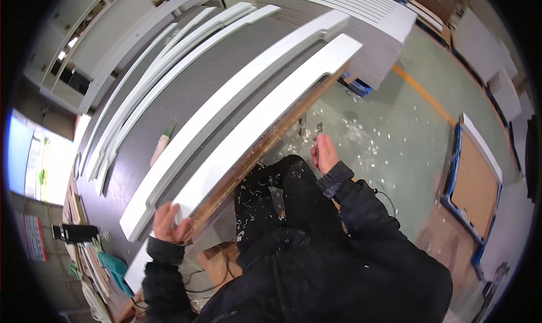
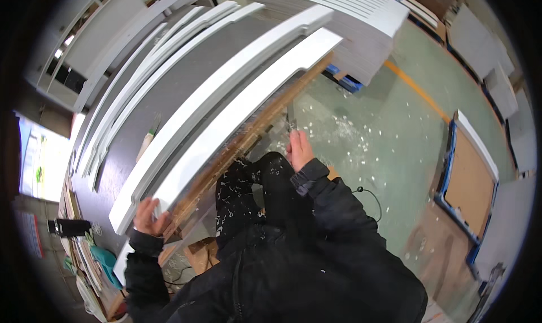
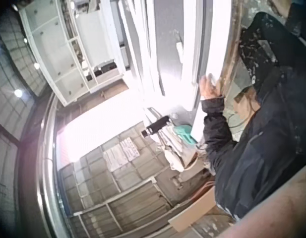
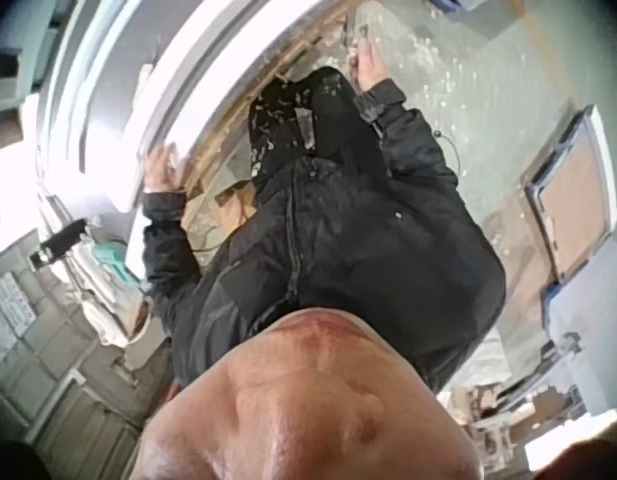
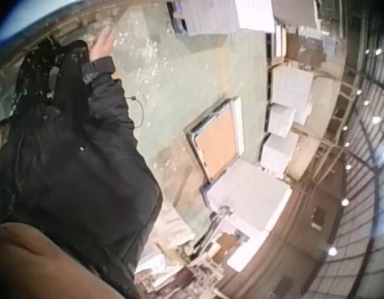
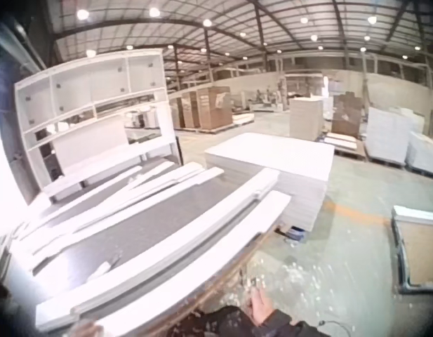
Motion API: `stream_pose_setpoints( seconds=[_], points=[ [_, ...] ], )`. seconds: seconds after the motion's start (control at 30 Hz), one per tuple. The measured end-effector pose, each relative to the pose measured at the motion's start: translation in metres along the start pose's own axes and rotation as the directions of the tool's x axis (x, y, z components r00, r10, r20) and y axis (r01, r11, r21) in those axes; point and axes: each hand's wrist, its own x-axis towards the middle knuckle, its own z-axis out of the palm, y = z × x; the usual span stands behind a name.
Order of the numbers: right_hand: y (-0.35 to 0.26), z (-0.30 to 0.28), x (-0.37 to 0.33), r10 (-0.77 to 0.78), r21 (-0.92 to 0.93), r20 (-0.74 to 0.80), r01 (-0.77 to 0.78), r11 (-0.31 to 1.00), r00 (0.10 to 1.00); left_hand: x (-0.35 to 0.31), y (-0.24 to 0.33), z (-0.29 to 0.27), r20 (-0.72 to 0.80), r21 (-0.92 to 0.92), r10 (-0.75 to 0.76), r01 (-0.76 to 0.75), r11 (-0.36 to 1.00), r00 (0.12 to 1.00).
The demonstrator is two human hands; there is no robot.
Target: Scraping and cleaning the edges of white wooden/bamboo furniture components with a hand tool.
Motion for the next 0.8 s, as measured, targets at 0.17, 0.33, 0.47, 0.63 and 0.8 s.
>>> stream_pose_setpoints(
  seconds=[0.17, 0.33, 0.47, 0.63, 0.8],
  points=[
    [0.031, -0.053, -0.016, 0.028, -0.066, -0.115, -0.036, 0.997, 0.993, -0.012, -0.005, 0.030, 0.121, 0.090, 0.001, -0.012, 0.996, 0.993],
    [0.009, -0.070, 0.025, -0.285, -0.304, -0.094, 0.246, 0.920, 0.954, 0.061, 0.040, 0.077, 0.086, -0.041, 0.119, -0.116, 0.992, 0.989],
    [-0.040, -0.071, 0.077, -0.570, -0.712, -0.157, 0.308, 0.631, 0.807, 0.118, 0.077, 0.119, 0.110, -0.035, 0.123, -0.120, 0.992, 0.986],
    [-0.055, -0.055, 0.126, -0.644, -0.845, -0.107, 0.272, 0.461, 0.758, 0.131, 0.077, 0.126, 0.095, -0.002, 0.153, -0.153, 0.988, 0.984],
    [-0.062, -0.082, 0.184, -0.676, -0.845, -0.163, 0.252, 0.471, 0.719, 0.128, 0.083, 0.117, 0.176, 0.039, 0.085, -0.093, 0.995, 0.981]
  ],
)
